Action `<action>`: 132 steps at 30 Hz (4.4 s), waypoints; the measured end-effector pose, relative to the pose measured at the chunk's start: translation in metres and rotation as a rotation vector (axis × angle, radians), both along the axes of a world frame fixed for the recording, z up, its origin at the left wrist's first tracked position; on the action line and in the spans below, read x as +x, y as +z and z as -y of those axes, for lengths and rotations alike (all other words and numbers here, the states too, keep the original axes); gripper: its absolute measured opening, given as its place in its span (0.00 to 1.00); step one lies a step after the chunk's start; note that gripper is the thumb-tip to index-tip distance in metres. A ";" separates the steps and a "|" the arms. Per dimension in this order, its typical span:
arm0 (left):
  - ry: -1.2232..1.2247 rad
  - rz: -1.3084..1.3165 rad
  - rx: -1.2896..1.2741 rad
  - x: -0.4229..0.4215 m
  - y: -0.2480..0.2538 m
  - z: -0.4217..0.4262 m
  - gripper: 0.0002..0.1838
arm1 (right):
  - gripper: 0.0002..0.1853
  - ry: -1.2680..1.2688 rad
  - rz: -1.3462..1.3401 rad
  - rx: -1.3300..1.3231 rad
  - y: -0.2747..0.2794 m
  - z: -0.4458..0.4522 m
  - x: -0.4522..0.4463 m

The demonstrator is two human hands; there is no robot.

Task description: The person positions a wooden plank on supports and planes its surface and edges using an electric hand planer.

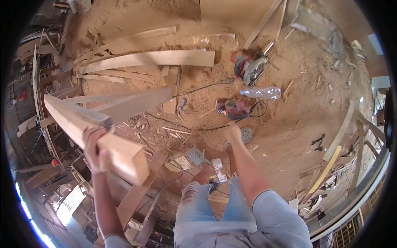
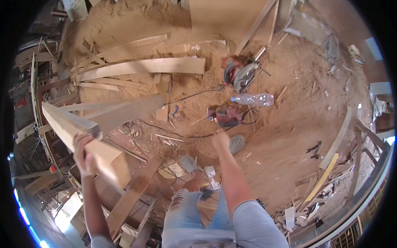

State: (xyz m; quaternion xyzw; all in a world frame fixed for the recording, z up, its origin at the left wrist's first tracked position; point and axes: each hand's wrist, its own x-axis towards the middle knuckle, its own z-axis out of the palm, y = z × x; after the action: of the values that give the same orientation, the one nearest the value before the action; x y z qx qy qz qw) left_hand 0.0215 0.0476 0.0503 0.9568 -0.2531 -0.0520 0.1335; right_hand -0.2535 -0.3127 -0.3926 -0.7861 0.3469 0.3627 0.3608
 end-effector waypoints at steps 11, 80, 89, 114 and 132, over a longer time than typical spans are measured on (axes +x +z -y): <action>0.102 0.052 0.106 -0.007 -0.013 -0.024 0.51 | 0.26 0.534 0.010 -0.153 -0.167 0.041 0.005; 1.347 -0.382 -0.280 -0.339 -0.029 -0.300 0.20 | 0.27 0.445 0.364 0.614 0.567 -0.453 0.411; 0.994 0.556 -0.254 -0.253 0.129 -0.288 0.15 | 0.19 0.492 0.394 0.518 0.574 -0.230 0.259; 1.310 0.251 -0.391 -0.136 0.098 -0.495 0.27 | 0.26 0.534 0.404 0.524 0.558 -0.516 0.434; 1.444 0.290 -0.242 -0.137 0.108 -0.560 0.27 | 0.31 0.585 0.485 0.612 0.521 -0.793 0.594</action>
State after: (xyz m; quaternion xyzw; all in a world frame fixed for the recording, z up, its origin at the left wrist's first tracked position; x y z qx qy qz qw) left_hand -0.1159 0.6078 0.1581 0.8609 0.4191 0.2034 0.2043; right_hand 0.3401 0.4808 0.1288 -0.7703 -0.1053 0.3405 0.5288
